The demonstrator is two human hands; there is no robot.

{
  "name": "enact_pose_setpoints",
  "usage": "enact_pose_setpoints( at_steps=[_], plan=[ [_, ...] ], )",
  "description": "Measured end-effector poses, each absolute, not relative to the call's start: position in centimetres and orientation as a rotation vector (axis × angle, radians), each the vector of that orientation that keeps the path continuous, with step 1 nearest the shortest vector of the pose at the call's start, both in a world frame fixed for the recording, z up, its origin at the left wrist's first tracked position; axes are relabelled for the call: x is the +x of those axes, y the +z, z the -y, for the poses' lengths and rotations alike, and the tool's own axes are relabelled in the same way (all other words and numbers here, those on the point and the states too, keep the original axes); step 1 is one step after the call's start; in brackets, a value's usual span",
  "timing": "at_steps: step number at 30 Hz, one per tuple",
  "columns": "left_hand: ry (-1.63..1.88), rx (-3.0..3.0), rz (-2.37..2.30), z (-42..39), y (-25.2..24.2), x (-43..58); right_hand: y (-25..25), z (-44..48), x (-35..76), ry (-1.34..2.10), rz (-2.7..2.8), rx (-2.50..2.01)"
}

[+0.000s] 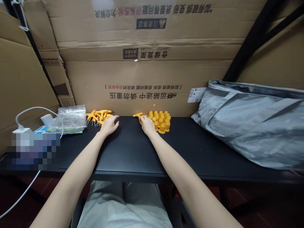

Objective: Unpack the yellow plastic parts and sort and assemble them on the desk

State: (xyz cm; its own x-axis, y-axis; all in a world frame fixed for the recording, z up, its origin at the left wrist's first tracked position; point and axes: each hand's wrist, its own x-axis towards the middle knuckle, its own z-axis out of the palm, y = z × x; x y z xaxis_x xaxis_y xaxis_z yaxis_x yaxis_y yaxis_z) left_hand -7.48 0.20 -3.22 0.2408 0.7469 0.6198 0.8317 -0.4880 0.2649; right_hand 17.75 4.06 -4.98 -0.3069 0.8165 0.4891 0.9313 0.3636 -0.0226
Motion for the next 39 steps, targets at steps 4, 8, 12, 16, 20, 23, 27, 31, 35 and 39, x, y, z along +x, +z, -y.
enact_pose_setpoints(
  at_steps=[4,8,12,16,20,23,27,31,35,39],
  plan=[
    [-1.083,-2.385,1.516,-0.3,-3.4,-7.5,-5.3,-4.4,18.1,-0.339,2.211,-1.565],
    [-1.095,-2.399,1.513,-0.4,-3.5,-7.4,-5.9,-5.0,18.3,-0.268,2.208,-1.512],
    [-1.097,-2.401,1.503,-0.4,-3.5,-7.4,-6.7,-5.9,18.7,-0.156,2.174,-1.425],
    [-1.097,-2.404,1.499,-0.5,-3.6,-7.5,-7.5,-7.0,19.3,0.05,2.031,-1.348],
    [-1.088,-2.408,1.494,-0.6,-3.7,-7.5,-8.0,-7.9,19.7,0.136,1.923,-1.24],
    [-1.079,-2.413,1.498,-0.6,-3.7,-7.5,-8.0,-7.8,19.7,0.139,1.922,-1.256],
    [-1.079,-2.42,1.505,-0.5,-3.6,-7.5,-7.3,-7.0,19.5,0.118,1.984,-1.357],
    [-1.06,-2.427,1.526,-0.4,-3.5,-7.4,-6.5,-5.8,19.4,0.05,2.084,-1.402],
    [-1.054,-2.423,1.541,-0.4,-3.4,-7.4,-5.0,-4.2,18.7,-0.076,2.132,-1.427],
    [-1.056,-2.422,1.565,-0.3,-3.2,-7.4,-1.9,-2.3,18.6,-0.26,2.005,-1.541]
  ],
)
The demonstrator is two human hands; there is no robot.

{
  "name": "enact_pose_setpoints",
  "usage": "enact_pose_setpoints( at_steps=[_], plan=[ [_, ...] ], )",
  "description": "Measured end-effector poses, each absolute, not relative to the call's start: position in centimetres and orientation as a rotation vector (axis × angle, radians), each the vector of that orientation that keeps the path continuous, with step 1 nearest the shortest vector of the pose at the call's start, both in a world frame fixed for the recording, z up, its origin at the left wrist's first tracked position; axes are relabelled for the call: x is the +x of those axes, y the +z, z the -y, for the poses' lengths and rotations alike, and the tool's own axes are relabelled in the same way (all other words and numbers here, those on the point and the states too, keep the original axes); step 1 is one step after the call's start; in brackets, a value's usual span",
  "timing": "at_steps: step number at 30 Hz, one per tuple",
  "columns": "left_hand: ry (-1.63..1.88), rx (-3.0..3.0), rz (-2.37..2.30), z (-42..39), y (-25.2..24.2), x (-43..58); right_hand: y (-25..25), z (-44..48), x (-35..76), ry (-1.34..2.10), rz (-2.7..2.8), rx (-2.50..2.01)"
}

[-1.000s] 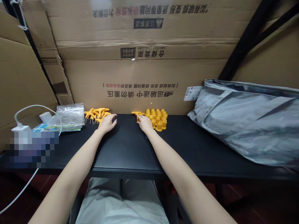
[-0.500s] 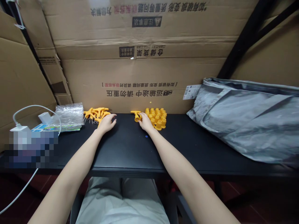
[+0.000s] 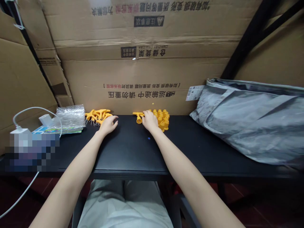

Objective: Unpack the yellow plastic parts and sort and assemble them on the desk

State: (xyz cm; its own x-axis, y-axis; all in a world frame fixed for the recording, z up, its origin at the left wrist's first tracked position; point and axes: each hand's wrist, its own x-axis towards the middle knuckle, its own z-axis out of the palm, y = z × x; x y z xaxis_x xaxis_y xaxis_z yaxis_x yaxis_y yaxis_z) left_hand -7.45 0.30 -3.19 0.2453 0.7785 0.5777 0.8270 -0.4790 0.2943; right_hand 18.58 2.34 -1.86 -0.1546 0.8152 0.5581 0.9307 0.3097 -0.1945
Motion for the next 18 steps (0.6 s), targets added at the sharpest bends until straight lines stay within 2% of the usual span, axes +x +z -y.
enact_pose_setpoints(
  at_steps=[3,9,14,18],
  plan=[
    [-1.047,-2.427,1.58,-0.3,-3.1,-7.4,0.5,-1.4,19.3,-0.351,1.81,-1.761],
    [-0.973,-2.437,1.59,-0.3,-3.0,-7.4,1.3,-1.4,20.3,-0.168,1.834,-2.108],
    [-0.936,-2.394,1.641,0.1,-2.7,-7.1,0.3,-1.2,18.9,-0.166,2.027,-1.989],
    [-1.051,-2.067,1.909,0.1,-2.5,-7.6,-0.7,-1.1,17.4,-0.059,2.232,-1.651]
  ],
)
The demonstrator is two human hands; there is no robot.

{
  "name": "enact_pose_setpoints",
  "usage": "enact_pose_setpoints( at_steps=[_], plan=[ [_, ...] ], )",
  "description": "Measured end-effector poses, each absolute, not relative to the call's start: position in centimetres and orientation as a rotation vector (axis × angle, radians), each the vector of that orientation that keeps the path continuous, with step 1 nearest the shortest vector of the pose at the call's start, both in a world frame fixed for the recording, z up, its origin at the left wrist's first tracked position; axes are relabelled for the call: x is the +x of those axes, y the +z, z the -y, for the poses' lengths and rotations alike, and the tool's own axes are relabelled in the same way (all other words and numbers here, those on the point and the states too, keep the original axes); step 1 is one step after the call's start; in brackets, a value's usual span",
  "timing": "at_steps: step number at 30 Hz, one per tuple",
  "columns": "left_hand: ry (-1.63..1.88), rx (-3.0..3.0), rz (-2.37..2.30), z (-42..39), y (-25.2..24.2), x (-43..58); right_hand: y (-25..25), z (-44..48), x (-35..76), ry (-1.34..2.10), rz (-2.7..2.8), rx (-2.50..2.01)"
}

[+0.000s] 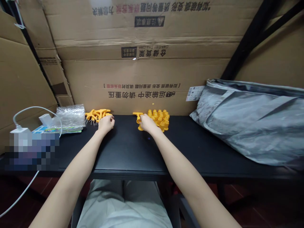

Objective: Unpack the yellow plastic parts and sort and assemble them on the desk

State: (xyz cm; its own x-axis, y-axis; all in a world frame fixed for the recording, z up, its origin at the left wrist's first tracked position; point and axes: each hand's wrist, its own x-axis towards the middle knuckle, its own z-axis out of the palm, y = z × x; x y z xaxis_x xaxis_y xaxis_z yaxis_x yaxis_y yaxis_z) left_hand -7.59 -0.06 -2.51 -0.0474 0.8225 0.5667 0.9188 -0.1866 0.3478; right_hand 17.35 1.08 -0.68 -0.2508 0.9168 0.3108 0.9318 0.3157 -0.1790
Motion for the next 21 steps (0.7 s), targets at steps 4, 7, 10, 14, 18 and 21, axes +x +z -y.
enact_pose_setpoints(
  at_steps=[4,7,10,14,18,21],
  plan=[
    [-1.276,-1.749,2.127,-0.6,-2.7,-9.1,-1.9,-1.4,16.0,0.113,2.244,-1.296],
    [-1.334,-1.658,2.198,-1.3,-3.2,-10.1,-2.9,-1.8,15.5,0.282,2.159,-1.214],
    [-1.32,-1.636,2.216,-1.8,-3.8,-10.6,-3.8,-2.1,15.3,0.473,2.106,-1.243],
    [-1.389,-1.659,2.094,-2.0,-4.0,-10.5,-4.3,-2.1,15.3,0.568,2.126,-1.284],
    [-1.313,-1.729,2.16,-1.5,-3.5,-9.8,-4.1,-2.0,15.3,0.474,2.183,-1.26],
    [-1.194,-1.814,2.21,-1.1,-3.1,-9.4,-4.1,-1.9,15.2,0.414,2.207,-1.267]
  ],
)
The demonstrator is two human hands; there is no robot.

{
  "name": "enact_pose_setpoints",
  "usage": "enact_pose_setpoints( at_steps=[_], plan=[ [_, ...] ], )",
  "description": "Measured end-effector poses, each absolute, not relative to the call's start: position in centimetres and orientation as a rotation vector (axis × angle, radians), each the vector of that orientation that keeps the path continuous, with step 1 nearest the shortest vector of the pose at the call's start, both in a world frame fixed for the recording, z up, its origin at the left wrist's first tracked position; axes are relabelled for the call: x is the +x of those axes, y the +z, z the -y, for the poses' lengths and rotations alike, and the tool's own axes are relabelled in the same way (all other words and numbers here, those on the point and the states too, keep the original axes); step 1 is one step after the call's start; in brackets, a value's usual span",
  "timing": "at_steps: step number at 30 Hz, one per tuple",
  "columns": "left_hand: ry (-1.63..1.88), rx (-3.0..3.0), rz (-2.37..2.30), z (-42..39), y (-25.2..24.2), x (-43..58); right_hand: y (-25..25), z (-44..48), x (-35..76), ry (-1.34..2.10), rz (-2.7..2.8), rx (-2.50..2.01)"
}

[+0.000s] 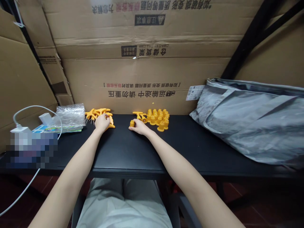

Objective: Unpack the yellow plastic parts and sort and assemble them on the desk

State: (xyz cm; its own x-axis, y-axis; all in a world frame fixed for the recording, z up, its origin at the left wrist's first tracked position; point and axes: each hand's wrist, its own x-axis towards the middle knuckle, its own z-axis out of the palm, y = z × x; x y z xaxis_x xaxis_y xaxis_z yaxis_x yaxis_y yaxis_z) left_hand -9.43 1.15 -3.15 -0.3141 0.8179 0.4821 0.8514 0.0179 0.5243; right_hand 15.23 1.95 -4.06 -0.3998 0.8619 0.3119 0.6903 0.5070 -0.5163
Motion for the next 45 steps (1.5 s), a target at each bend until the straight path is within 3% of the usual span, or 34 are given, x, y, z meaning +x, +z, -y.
enact_pose_setpoints(
  at_steps=[10,17,23,38,45],
  plan=[
    [-0.533,-2.241,2.095,-0.6,-2.5,-9.4,-3.9,-1.8,15.2,0.372,2.238,-1.276],
    [-0.384,-2.43,1.942,-0.6,-2.3,-10.3,-3.9,-1.7,15.3,0.39,2.231,-1.268],
    [-0.107,-2.422,2.128,0.5,-1.0,-9.6,-4.1,-2.0,15.3,0.432,2.232,-1.249],
    [0.002,-2.447,2.064,1.6,-0.2,-7.7,-4.1,-2.1,15.3,0.412,2.248,-1.253],
    [-0.256,-2.604,1.808,0.7,-1.7,-7.4,-4.0,-1.9,15.3,0.364,2.283,-1.305]
  ],
)
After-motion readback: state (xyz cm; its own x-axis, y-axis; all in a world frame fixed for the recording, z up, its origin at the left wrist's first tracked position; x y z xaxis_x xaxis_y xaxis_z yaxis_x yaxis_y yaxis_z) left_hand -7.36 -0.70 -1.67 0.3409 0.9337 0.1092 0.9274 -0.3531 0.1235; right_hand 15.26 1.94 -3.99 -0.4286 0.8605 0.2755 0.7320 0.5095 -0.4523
